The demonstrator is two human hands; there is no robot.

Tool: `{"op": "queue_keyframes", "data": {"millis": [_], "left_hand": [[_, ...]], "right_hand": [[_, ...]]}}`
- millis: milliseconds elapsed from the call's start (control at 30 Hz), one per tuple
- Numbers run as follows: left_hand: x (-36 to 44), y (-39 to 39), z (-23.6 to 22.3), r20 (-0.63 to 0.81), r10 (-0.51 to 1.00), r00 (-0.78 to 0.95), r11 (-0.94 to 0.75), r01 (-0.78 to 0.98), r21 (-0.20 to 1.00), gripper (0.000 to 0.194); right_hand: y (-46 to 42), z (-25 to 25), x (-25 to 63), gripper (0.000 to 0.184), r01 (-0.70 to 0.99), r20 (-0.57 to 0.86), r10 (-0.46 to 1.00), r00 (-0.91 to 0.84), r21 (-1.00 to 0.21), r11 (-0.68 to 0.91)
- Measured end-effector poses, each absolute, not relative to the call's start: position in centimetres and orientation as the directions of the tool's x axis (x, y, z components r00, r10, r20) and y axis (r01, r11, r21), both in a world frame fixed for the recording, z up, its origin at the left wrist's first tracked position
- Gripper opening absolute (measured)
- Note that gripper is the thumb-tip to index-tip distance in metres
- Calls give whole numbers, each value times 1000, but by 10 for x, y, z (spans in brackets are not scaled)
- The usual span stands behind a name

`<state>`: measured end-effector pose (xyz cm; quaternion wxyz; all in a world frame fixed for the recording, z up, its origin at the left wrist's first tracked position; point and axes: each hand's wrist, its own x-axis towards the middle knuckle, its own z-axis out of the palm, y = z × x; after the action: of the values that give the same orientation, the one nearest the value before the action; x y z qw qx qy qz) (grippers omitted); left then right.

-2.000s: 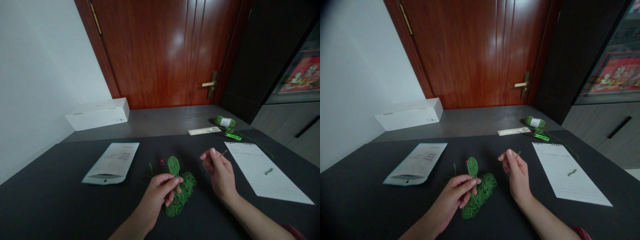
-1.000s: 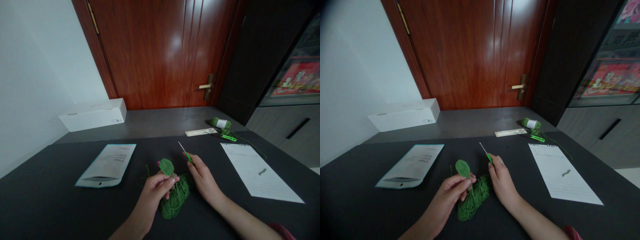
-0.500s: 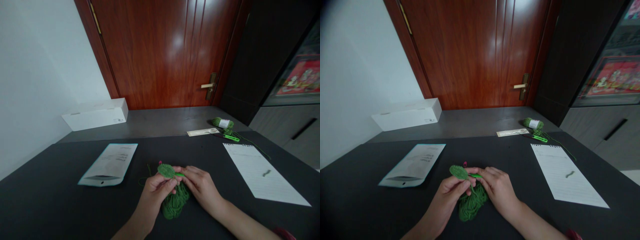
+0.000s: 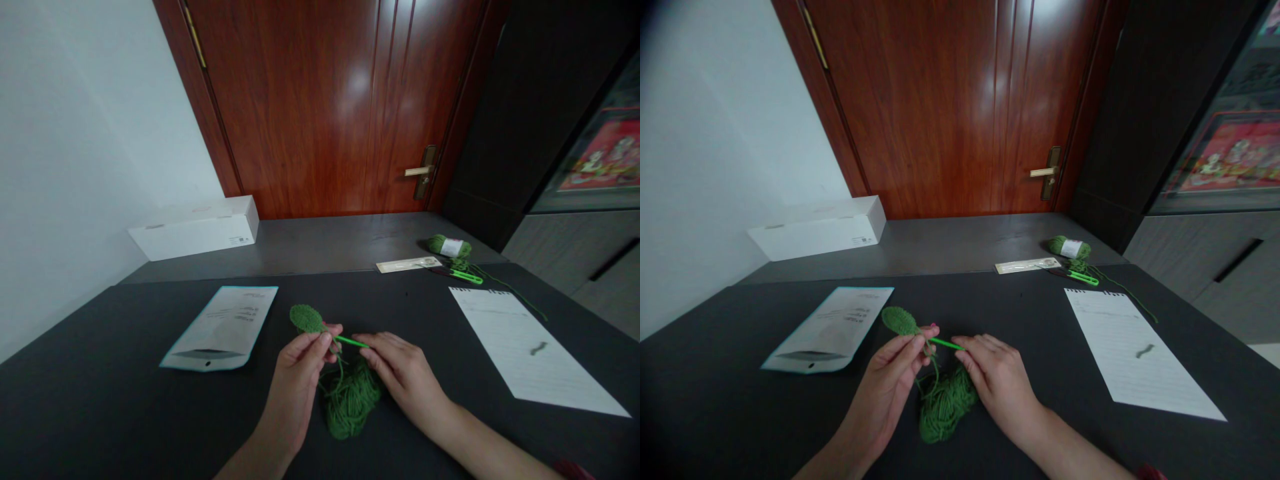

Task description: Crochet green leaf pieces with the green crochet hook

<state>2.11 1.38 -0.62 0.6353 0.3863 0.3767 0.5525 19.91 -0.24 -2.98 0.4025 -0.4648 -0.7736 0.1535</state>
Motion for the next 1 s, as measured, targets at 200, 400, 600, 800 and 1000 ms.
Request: {"op": "queue_keyframes", "data": {"millis": [200,400,600,800,1000], "left_hand": [[22,9,-10,4,984,179,39,-236,971,14],[21,8,-9,-22,985,172,39,-97,995,18],[23,7,-6,-108,954,280,106,23,994,16],[25,5,-3,-106,928,358,83,79,993,19],[25,4,-4,-96,907,411,65,90,994,24]], "right_hand": [[-2,-31,198,18,585,442,871,-214,-657,476],[0,-34,196,18,454,346,936,-69,-824,338],[0,-29,199,22,200,235,972,24,-953,226],[-7,-17,190,28,17,182,979,-87,-983,184],[-7,-17,183,24,-75,154,977,-147,-987,144]]}}
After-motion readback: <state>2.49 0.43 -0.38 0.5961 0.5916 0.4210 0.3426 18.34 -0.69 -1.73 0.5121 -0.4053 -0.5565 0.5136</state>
